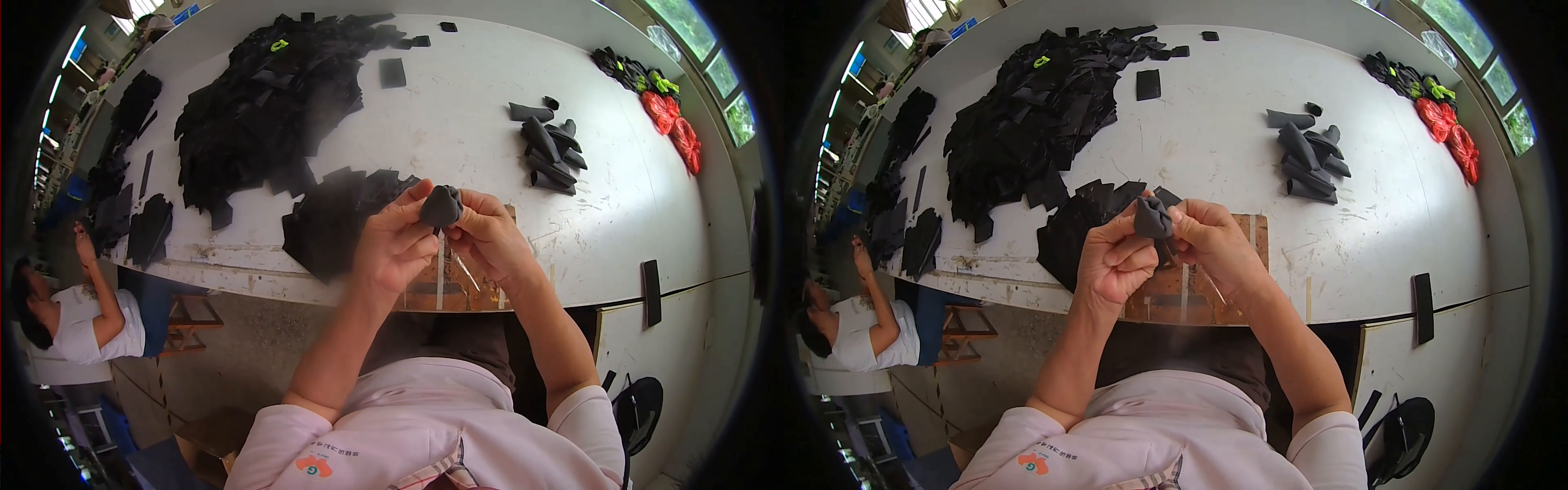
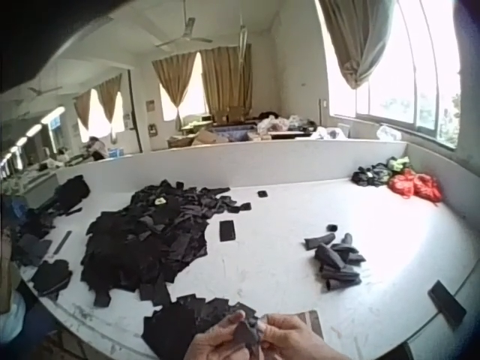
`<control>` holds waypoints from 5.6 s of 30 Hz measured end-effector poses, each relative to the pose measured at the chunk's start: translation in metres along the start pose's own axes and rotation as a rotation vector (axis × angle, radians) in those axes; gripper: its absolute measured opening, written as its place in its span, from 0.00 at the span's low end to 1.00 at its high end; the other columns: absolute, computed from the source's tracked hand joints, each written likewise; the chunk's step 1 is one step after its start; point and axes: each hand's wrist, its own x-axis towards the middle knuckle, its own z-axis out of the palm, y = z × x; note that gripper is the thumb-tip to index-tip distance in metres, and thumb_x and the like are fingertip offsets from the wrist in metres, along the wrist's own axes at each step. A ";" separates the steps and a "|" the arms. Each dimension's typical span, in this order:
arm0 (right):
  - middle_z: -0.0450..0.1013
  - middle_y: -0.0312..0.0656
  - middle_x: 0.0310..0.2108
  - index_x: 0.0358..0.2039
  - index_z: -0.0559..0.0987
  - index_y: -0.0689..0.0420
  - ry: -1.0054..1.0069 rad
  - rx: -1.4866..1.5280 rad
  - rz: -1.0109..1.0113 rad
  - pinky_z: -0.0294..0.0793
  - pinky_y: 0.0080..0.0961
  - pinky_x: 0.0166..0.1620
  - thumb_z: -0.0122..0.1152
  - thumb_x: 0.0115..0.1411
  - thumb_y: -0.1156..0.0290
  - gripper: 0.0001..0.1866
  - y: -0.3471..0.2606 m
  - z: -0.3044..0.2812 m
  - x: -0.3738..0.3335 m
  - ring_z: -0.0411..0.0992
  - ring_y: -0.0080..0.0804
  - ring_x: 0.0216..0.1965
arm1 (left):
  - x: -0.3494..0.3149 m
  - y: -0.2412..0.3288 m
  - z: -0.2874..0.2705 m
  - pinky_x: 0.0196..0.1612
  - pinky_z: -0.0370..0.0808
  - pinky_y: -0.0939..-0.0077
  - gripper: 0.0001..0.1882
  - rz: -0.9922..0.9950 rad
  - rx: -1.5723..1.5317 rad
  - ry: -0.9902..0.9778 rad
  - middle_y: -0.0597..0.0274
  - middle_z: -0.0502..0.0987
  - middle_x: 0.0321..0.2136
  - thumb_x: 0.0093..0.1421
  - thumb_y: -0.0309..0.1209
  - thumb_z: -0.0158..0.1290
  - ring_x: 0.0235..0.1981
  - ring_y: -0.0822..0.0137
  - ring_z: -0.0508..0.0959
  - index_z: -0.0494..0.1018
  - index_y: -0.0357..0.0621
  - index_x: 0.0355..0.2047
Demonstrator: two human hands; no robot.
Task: The recorder uses a brush to apply adhesive to black fabric components and then folds them at a workbench.
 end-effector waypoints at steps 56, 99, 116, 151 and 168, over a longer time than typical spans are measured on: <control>0.66 0.44 0.16 0.22 0.71 0.60 -0.113 -1.244 -0.686 0.65 0.35 0.26 0.52 0.53 0.64 0.12 -0.014 -0.004 -0.005 0.66 0.44 0.21 | -0.005 -0.027 0.020 0.39 0.65 0.82 0.08 0.728 1.189 0.006 0.65 0.71 0.32 0.53 0.24 0.52 0.33 0.75 0.69 0.70 0.38 0.35; 0.66 0.44 0.15 0.19 0.68 0.58 -0.103 -1.053 -0.820 0.65 0.33 0.24 0.48 0.56 0.66 0.12 0.011 -0.014 -0.011 0.66 0.45 0.20 | 0.004 -0.014 0.036 0.29 0.66 0.85 0.08 0.459 1.714 -0.059 0.66 0.71 0.28 0.58 0.27 0.44 0.23 0.77 0.68 0.71 0.35 0.28; 0.66 0.43 0.16 0.23 0.70 0.58 0.102 -0.934 -0.788 0.65 0.33 0.24 0.52 0.54 0.67 0.08 0.025 -0.005 -0.013 0.67 0.43 0.21 | -0.004 -0.031 0.057 0.27 0.68 0.82 0.04 0.903 1.780 0.084 0.58 0.72 0.23 0.56 0.25 0.48 0.24 0.74 0.71 0.69 0.36 0.30; 0.60 0.43 0.13 0.17 0.63 0.58 0.021 -1.181 -0.790 0.61 0.33 0.20 0.56 0.51 0.67 0.14 0.029 -0.014 -0.002 0.62 0.43 0.17 | -0.009 -0.006 0.022 0.38 0.67 0.84 0.06 0.860 1.202 0.109 0.61 0.75 0.28 0.56 0.27 0.49 0.30 0.76 0.71 0.71 0.34 0.30; 0.63 0.35 0.15 0.26 0.72 0.61 0.280 -0.112 -0.052 0.61 0.15 0.22 0.43 0.60 0.59 0.18 0.048 -0.030 -0.020 0.63 0.20 0.18 | -0.061 -0.018 -0.078 0.45 0.66 0.66 0.17 0.613 2.603 0.503 0.53 0.65 0.41 0.41 0.20 0.55 0.43 0.54 0.66 0.67 0.38 0.35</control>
